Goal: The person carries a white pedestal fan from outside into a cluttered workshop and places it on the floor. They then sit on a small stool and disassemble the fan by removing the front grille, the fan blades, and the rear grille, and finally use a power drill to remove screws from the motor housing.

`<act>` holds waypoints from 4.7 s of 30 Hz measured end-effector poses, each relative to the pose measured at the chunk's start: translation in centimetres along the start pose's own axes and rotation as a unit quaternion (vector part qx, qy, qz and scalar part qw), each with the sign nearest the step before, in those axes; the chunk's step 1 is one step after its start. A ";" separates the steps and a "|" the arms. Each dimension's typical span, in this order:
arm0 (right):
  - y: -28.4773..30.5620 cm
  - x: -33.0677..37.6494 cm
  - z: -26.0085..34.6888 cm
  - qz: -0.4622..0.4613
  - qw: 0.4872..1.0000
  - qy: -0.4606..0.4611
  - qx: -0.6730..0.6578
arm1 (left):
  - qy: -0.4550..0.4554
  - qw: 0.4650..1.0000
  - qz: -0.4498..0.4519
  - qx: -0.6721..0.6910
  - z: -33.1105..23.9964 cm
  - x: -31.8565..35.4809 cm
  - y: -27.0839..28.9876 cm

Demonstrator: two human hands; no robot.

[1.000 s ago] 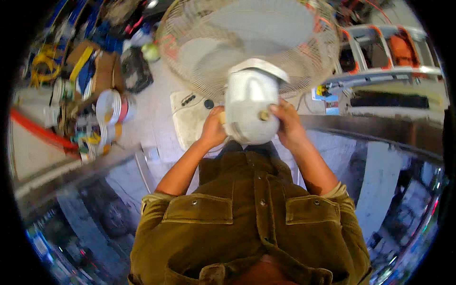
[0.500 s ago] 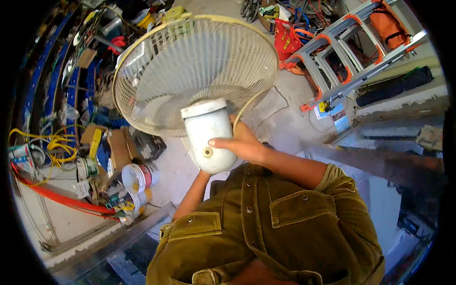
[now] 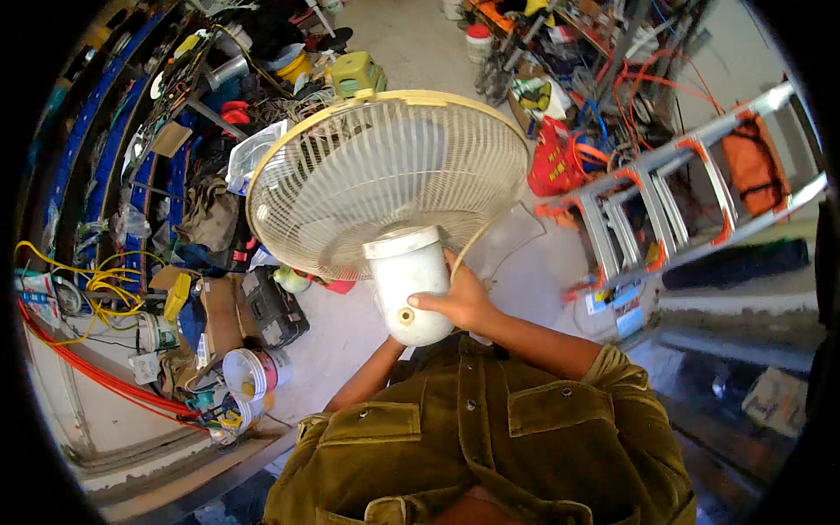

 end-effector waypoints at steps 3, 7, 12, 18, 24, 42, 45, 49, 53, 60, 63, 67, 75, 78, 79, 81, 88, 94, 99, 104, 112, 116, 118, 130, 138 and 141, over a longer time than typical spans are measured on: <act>-0.3 -9.7 0.0 -0.024 0.999 -0.034 0.014 | -0.001 0.995 0.083 0.064 -5.4 -10.1 7.6; 0.0 -21.8 2.6 -0.050 0.998 -0.029 -0.004 | 0.055 0.986 0.105 0.120 -16.4 -18.6 4.6; 4.0 -35.2 6.3 -0.088 0.996 -0.027 0.016 | -0.079 0.991 0.082 -0.076 -27.4 -26.1 -4.1; 13.8 -50.7 10.8 -0.076 0.997 -0.022 -0.002 | -0.204 0.936 0.061 -0.281 -36.5 -40.0 -13.5; 27.9 -65.9 16.0 -0.062 0.998 -0.025 -0.005 | -0.288 0.847 0.054 -0.444 -43.8 -54.6 -28.6; 39.9 -111.8 26.1 -0.035 0.998 0.014 0.040 | -0.192 0.956 0.073 -0.208 -75.1 -92.7 -41.7; 40.6 -121.4 25.0 -0.076 0.995 0.044 0.035 | -0.045 0.993 0.110 -0.023 -83.9 -96.8 -46.7; 41.3 -132.8 26.0 -0.055 0.995 0.051 0.072 | -0.210 0.914 0.114 -0.327 -91.9 -107.9 -43.3; 43.8 -142.4 26.9 -0.044 0.994 0.045 0.090 | -0.107 0.979 0.096 -0.142 -97.4 -116.9 -43.2; 51.4 -158.1 32.3 -0.013 0.988 0.016 0.155 | -0.147 0.979 0.049 -0.131 -106.5 -128.8 -51.4; 55.1 -165.3 33.7 0.016 0.995 0.019 0.098 | -0.171 0.974 0.037 -0.142 -110.0 -134.2 -55.1; 59.4 -173.9 33.4 0.024 0.991 0.024 0.130 | -0.213 0.963 0.015 -0.163 -114.3 -141.5 -57.0; 59.0 -188.8 37.6 0.040 0.983 -0.071 0.163 | -0.474 0.725 -0.022 -0.498 -127.7 -145.6 -62.3; 58.6 -194.4 36.6 0.023 0.990 -0.061 0.129 | -0.440 0.735 -0.124 -0.501 -131.9 -148.9 -61.4; 58.5 -196.5 36.1 0.023 0.992 -0.079 0.100 | -0.427 0.702 -0.059 -0.567 -133.7 -151.2 -60.1; 58.2 -201.0 35.4 -0.016 0.993 -0.063 0.099 | -0.490 0.664 -0.086 -0.557 -136.4 -157.0 -57.8; 52.6 -220.3 35.9 -0.074 0.987 -0.068 0.129 | -0.417 0.733 -0.026 -0.537 -152.9 -168.6 -54.2; 52.3 -235.3 36.2 -0.067 0.970 -0.073 0.222 | -0.445 0.716 -0.033 -0.537 -166.2 -175.8 -54.4; 51.5 -247.4 36.9 -0.024 0.979 -0.097 0.175 | -0.423 0.728 -0.067 -0.535 -175.1 -181.9 -54.7; 53.0 -262.3 36.7 0.035 0.962 -0.144 0.228 | -0.414 0.733 -0.166 -0.513 -181.8 -191.9 -54.5; 55.4 -288.3 30.3 0.133 0.938 -0.172 0.268 | -0.414 0.742 -0.287 -0.442 -193.3 -209.9 -50.6; 54.1 -298.7 23.5 0.192 0.933 -0.202 0.229 | -0.347 0.796 -0.316 -0.382 -197.5 -217.5 -45.2; 52.9 -303.5 19.0 0.215 0.916 -0.214 0.261 | -0.378 0.769 -0.348 -0.381 -198.9 -221.6 -41.1; 53.9 -326.9 -20.0 0.209 0.818 -0.170 0.509 | -0.295 0.809 -0.386 -0.331 -204.3 -246.8 -8.8; 47.4 -331.4 -33.2 0.234 0.883 -0.245 0.326 | -0.189 0.809 -0.402 -0.386 -203.2 -252.7 2.3; 48.3 -332.2 -34.6 0.272 0.885 -0.256 0.278 | -0.153 0.831 -0.341 -0.411 -201.6 -249.3 4.0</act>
Point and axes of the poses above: each hand's wrist, its own x-axis away from the middle knuckle, its own y-axis out of the back of the hand, z = x × y, the point moved 2 cm from there along -x, towards the middle knuckle, and after that the axes turned 5 degrees about -z, right-handed, at the moved point
